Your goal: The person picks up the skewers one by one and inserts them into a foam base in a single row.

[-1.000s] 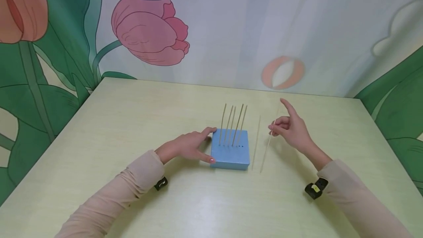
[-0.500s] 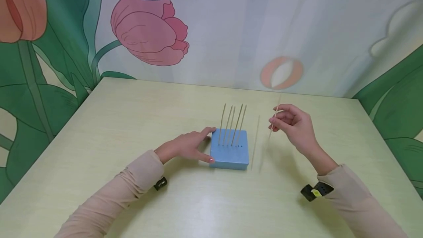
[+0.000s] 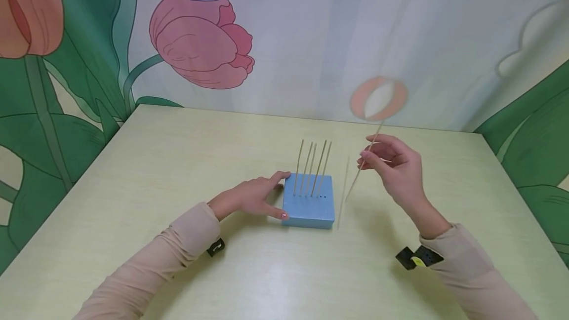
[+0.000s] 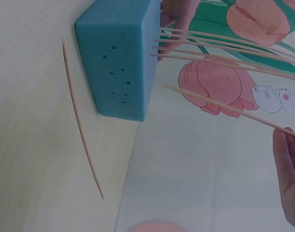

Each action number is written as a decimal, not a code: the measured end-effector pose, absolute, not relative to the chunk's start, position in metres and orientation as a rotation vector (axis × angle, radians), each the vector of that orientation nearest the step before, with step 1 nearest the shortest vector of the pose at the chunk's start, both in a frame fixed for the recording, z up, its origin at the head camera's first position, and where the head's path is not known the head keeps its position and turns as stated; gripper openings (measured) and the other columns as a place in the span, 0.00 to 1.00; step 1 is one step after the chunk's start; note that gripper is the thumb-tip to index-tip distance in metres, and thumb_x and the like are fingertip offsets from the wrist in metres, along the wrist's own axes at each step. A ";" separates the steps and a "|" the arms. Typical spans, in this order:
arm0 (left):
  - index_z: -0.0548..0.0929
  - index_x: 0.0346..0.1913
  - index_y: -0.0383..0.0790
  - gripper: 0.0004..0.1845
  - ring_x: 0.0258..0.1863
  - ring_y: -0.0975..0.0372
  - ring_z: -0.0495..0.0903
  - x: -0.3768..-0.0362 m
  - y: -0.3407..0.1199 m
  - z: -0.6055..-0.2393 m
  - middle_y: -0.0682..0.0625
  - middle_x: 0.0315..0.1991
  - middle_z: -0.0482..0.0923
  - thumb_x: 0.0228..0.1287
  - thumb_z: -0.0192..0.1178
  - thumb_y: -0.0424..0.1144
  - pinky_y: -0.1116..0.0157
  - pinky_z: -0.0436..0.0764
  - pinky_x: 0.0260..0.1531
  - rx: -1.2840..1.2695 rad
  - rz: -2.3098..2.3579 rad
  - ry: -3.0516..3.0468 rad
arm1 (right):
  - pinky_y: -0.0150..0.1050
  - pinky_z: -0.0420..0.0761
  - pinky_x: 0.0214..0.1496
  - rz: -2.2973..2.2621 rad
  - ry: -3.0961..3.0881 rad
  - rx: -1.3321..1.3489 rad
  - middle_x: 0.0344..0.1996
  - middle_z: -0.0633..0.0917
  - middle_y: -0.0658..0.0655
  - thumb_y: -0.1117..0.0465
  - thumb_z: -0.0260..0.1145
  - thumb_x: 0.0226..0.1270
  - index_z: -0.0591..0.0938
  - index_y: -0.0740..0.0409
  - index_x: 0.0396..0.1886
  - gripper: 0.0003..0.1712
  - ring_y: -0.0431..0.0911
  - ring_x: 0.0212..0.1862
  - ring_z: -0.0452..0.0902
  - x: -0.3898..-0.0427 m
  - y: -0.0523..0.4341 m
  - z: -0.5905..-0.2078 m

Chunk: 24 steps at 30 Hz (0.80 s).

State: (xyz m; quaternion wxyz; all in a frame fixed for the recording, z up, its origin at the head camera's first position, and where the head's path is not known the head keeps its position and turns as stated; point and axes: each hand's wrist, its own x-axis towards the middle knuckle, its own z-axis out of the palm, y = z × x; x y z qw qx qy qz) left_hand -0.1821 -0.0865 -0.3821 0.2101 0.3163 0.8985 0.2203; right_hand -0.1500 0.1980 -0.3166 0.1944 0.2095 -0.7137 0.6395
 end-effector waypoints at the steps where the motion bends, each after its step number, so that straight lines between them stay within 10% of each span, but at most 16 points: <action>1: 0.47 0.70 0.46 0.52 0.60 0.51 0.66 -0.182 -0.086 -0.382 0.43 0.62 0.65 0.49 0.64 0.60 0.53 0.68 0.53 0.879 0.614 2.497 | 0.33 0.80 0.31 1.785 -1.982 0.617 0.25 0.83 0.51 0.81 0.62 0.53 0.79 0.71 0.42 0.15 0.42 0.27 0.81 -0.150 0.196 -0.316; 24: 0.46 0.71 0.48 0.52 0.60 0.51 0.66 -0.182 -0.086 -0.382 0.44 0.63 0.64 0.48 0.64 0.61 0.53 0.69 0.52 0.845 0.606 2.494 | 0.31 0.80 0.31 1.563 -1.978 0.878 0.22 0.81 0.63 0.85 0.62 0.47 0.78 0.75 0.39 0.16 0.40 0.27 0.80 -0.154 0.160 -0.325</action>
